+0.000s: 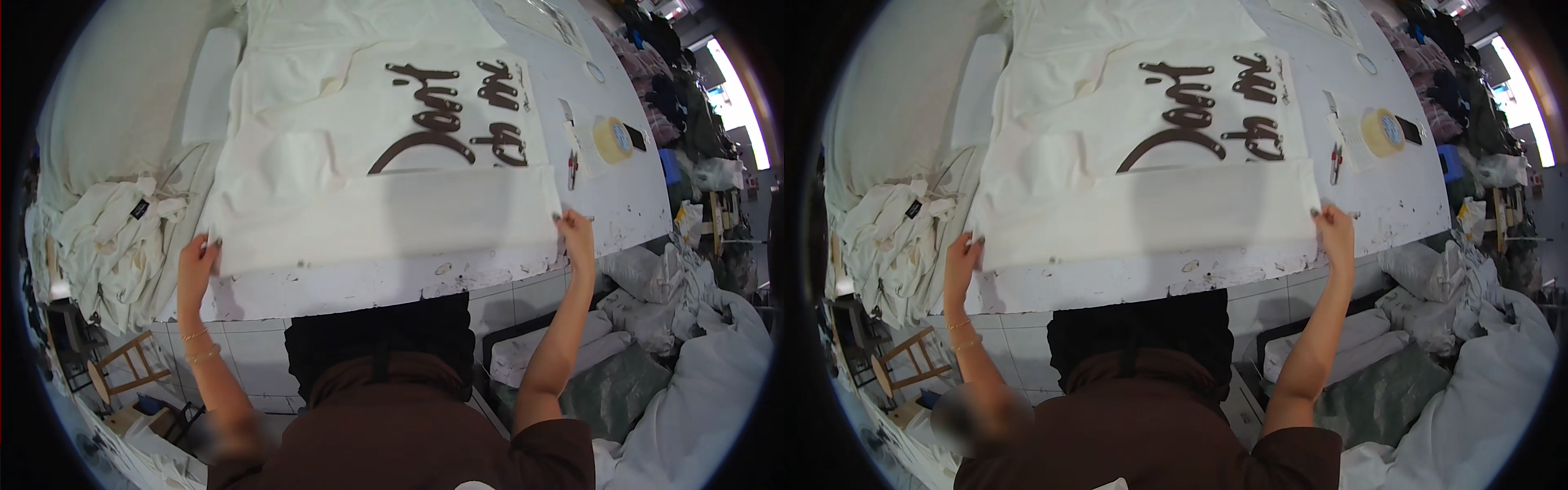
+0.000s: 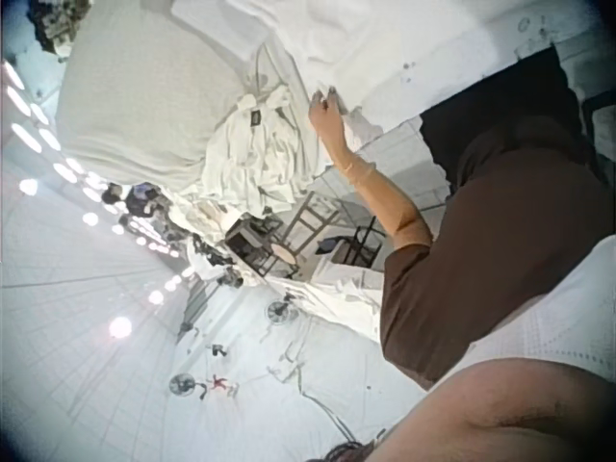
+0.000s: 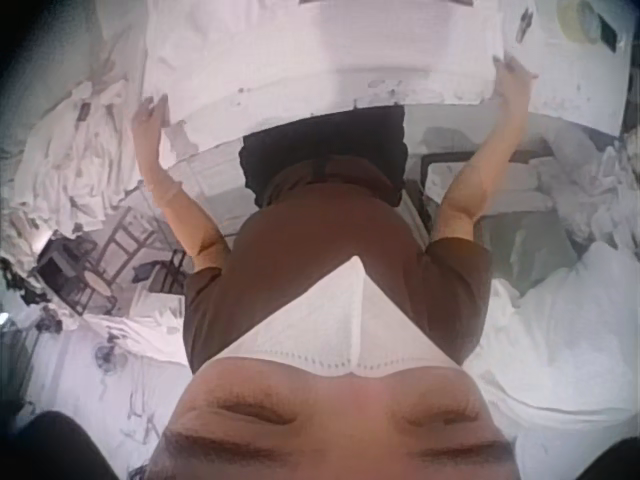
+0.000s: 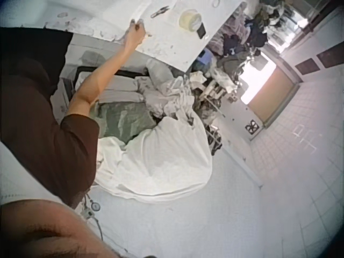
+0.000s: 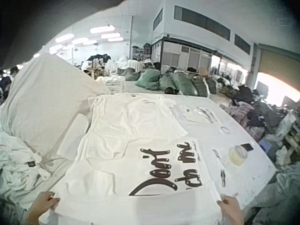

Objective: The recorder is trimming loose threads from white t-shirts using scissors, folding them neatly, and placing them into clear plastic packaging bags on a factory workbench.

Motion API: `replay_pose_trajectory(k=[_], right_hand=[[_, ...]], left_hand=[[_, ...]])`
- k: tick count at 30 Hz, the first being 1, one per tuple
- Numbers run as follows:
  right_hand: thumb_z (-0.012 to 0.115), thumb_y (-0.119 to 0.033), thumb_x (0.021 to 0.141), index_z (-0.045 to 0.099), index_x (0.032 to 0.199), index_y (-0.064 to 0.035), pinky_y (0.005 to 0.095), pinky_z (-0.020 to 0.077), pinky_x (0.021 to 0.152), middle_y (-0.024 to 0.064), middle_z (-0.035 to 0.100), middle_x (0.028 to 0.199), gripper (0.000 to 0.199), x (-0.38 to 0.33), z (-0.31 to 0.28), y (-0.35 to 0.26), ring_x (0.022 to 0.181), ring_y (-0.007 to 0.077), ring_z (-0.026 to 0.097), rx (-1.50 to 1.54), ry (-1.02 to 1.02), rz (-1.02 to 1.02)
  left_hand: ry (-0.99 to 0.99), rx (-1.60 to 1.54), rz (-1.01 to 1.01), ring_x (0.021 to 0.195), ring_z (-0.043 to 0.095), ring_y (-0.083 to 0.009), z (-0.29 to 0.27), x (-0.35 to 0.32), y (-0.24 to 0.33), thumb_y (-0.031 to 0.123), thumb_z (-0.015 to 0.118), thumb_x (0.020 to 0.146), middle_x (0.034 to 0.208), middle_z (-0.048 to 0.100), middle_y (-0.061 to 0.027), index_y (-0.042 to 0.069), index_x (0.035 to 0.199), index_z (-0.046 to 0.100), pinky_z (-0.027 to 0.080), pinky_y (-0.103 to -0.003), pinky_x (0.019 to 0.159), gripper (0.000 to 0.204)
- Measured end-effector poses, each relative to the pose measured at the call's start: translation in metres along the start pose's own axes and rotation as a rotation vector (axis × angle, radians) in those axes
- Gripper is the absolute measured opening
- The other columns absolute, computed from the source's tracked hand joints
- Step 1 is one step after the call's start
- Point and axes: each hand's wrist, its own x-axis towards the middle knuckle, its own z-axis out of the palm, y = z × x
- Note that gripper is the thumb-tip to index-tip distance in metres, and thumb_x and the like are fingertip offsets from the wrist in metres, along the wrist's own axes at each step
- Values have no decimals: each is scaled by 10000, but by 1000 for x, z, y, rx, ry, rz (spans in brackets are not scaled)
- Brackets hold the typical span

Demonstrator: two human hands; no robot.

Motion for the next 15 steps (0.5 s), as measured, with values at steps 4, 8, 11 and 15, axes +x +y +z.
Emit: replay_pose_trajectory(k=[4, 8, 11, 15], right_hand=[[617, -126, 813, 598, 786, 29, 267, 350, 555, -2, 519, 619, 159, -30, -10, -21, 597, 77, 436, -29, -78, 143], [638, -155, 814, 596, 789, 48, 285, 391, 573, 69, 582, 631, 209, 2, 14, -15, 592, 114, 485, 33, 78, -116], [646, -163, 807, 597, 790, 41, 283, 396, 570, 67, 583, 632, 211, -6, 16, -8, 587, 121, 489, -77, 182, -86], [650, -167, 801, 599, 790, 32, 285, 396, 563, 70, 583, 630, 205, 0, 25, 8, 580, 127, 489, 23, 191, -43]], left_hand=[[-116, -153, -202, 601, 390, -34, -4, -4, 13, 173, 602, 874, 673, 503, 66, -36, 951, 634, 323, -226, 531, 225], [-102, -177, -106, 625, 411, -33, 11, 27, 25, 192, 607, 888, 707, 533, 59, -31, 976, 649, 341, -221, 553, 244], [166, -278, 117, 646, 430, -46, 15, 38, 42, 162, 580, 909, 731, 562, 47, -25, 1049, 647, 382, -216, 599, 243], [156, -29, 151, 627, 401, -51, 23, 59, 16, 208, 545, 940, 715, 548, 26, 9, 1077, 643, 368, -214, 581, 261]])
